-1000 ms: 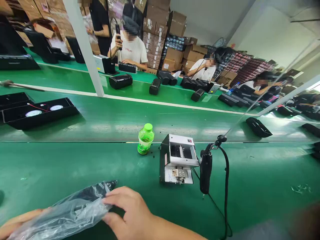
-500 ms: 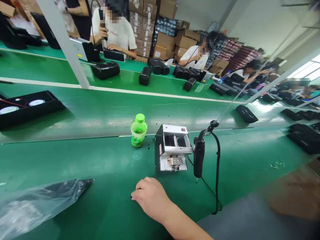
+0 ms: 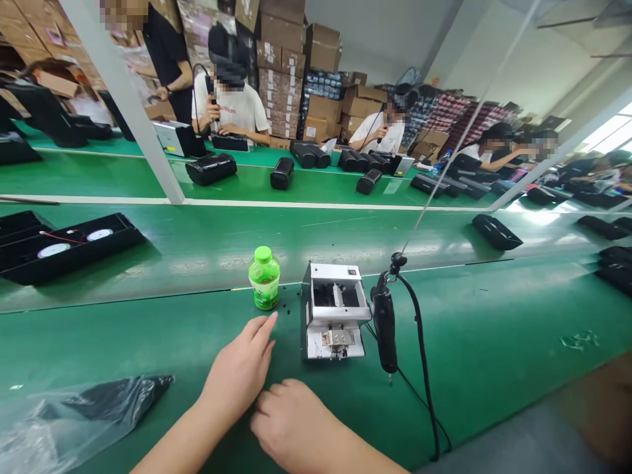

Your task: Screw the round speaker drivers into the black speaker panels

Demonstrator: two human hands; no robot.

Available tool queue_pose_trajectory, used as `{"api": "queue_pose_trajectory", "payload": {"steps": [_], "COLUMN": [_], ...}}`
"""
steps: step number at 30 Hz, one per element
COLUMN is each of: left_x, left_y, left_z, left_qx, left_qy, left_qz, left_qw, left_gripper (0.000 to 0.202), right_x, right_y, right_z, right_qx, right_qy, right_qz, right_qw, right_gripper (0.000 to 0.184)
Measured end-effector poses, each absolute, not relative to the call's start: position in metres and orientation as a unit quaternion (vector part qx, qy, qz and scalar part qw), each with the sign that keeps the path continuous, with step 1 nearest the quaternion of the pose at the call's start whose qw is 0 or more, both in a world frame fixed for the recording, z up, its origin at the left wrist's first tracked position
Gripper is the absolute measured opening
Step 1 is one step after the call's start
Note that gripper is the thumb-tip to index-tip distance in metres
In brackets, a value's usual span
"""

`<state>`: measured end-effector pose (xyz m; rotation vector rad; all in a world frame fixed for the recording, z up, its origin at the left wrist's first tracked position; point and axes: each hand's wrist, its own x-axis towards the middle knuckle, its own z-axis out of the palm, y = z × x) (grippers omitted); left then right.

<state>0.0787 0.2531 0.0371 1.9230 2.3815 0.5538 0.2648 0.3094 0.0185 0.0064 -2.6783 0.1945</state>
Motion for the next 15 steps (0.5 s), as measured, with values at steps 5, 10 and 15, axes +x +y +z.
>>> {"api": "queue_pose_trajectory", "payload": {"steps": [5, 10, 15], "left_x": [0.093, 0.093, 0.080], "left_y": [0.344, 0.360, 0.346], "left_z": [0.011, 0.002, -0.019], "left_qx": [0.641, 0.657, 0.662], "left_qy": [0.765, 0.754, 0.749], "left_qz": [0.048, 0.004, 0.027], "left_qw": [0.033, 0.017, -0.017], "left_gripper": [0.077, 0.069, 0.067], "right_x": [0.309, 0.333, 0.377], "right_y": [0.354, 0.404, 0.483], "right_z": [0.101, 0.175, 0.181], "right_qx": [-0.059, -0.144, -0.232], "right_qy": [-0.931, -0.915, -0.832], "right_qz": [0.028, -0.034, 0.063], "right_qw": [0.358, 0.375, 0.501], "right_gripper": [0.014, 0.022, 0.010]}}
